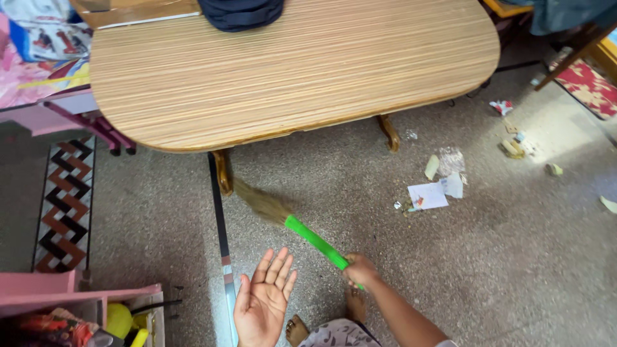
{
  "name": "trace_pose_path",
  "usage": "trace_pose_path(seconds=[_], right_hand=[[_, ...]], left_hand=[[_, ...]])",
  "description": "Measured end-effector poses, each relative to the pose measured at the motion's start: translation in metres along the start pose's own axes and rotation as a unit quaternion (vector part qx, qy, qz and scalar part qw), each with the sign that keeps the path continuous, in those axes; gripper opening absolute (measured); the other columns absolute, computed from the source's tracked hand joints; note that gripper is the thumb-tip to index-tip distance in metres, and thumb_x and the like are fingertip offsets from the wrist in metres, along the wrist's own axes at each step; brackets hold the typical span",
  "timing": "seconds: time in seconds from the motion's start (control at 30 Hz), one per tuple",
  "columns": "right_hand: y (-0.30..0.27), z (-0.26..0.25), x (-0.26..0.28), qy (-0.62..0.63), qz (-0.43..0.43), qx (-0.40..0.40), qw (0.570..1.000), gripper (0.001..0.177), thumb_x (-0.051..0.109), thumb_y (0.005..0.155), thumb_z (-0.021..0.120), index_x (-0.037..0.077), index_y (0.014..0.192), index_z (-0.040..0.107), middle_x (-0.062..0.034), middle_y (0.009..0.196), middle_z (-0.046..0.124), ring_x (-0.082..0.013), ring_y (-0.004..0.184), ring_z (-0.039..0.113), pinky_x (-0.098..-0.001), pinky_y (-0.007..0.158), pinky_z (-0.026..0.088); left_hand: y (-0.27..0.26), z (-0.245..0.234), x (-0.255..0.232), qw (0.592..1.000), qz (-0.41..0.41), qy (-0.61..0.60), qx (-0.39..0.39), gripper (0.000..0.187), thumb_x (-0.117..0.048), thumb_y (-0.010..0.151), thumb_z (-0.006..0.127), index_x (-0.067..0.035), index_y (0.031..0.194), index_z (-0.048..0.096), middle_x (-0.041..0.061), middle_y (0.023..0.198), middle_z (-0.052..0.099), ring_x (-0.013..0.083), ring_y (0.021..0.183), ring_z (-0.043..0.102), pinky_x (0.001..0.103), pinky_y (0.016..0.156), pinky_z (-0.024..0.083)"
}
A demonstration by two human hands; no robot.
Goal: The person sweeps debris from the floor under and around a table using a broom.
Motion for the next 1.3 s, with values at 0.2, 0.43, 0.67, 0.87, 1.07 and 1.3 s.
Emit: trace_pose_path(seconds=[0.2,0.43,0.67,0.87,1.07,1.3], right_hand=[[0.049,-0.024,-0.007,0.104,0.044,-0.001,0.994,0.022,0.003,0.079,0.072,0.0,0.101,0.071,-0.008,0.072,0.067,-0.0152,0.055,0.061,-0.0317,0.047,0.048],[0.07,-0.1,-0.015,0.274,0.093,0.031,0.957,0.008,0.007,0.085,0.071,0.002,0.086,0.064,-0.0088,0.072,0.064,-0.0177,0.053,0.06,-0.0317,0.044,0.047],[0.086,-0.138,0.003,0.407,0.099,0.027,0.908,0.014,0.009,0.089,0.071,0.007,0.097,0.06,-0.0037,0.068,0.058,-0.0144,0.052,0.055,-0.0275,0.043,0.047],[0.005,-0.093,0.005,0.258,0.054,0.012,0.965,0.04,0.0,0.083,0.067,0.014,0.115,0.049,-0.0093,0.077,0.06,-0.0196,0.054,0.06,-0.0359,0.044,0.052],[0.007,-0.107,0.013,0.161,-0.019,0.074,0.984,0.047,-0.002,0.082,0.067,0.0,0.127,0.052,-0.0092,0.079,0.058,-0.0162,0.051,0.055,-0.0315,0.041,0.048],[0.087,-0.132,0.038,0.076,-0.005,0.066,0.995,0.047,0.0,0.081,0.07,-0.002,0.128,0.06,-0.0117,0.078,0.065,-0.015,0.051,0.055,-0.0303,0.043,0.048]], left_hand=[[0.003,-0.008,0.024,0.999,0.02,-0.008,-0.04,0.074,-0.049,0.105,0.029,0.006,0.155,0.028,0.03,0.163,0.028,0.0418,0.152,0.026,0.054,0.121,0.023],[0.017,-0.01,0.07,0.999,0.042,-0.028,0.003,0.074,-0.048,0.107,0.029,0.008,0.156,0.026,0.032,0.164,0.025,0.0441,0.153,0.023,0.055,0.122,0.021],[0.036,0.01,0.111,0.997,0.062,-0.014,-0.044,0.075,-0.05,0.105,0.029,0.007,0.155,0.029,0.03,0.162,0.031,0.042,0.151,0.027,0.054,0.121,0.024],[0.049,0.023,0.138,0.997,0.071,-0.011,-0.037,0.075,-0.051,0.104,0.029,0.005,0.154,0.031,0.029,0.161,0.033,0.0418,0.15,0.03,0.053,0.12,0.025],[0.059,0.033,0.151,0.994,0.069,0.025,-0.087,0.076,-0.052,0.103,0.027,0.004,0.153,0.033,0.028,0.16,0.036,0.0406,0.149,0.033,0.053,0.119,0.027],[0.058,0.021,0.154,0.991,0.073,0.039,-0.106,0.076,-0.051,0.103,0.027,0.005,0.154,0.032,0.029,0.161,0.035,0.0398,0.15,0.032,0.052,0.118,0.027]])
Point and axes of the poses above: each hand's wrist, its own y-axis towards the middle knuckle, its own z-axis out of the palm, x = y × z, the point moved 5 cm from there along y, towards the middle knuckle
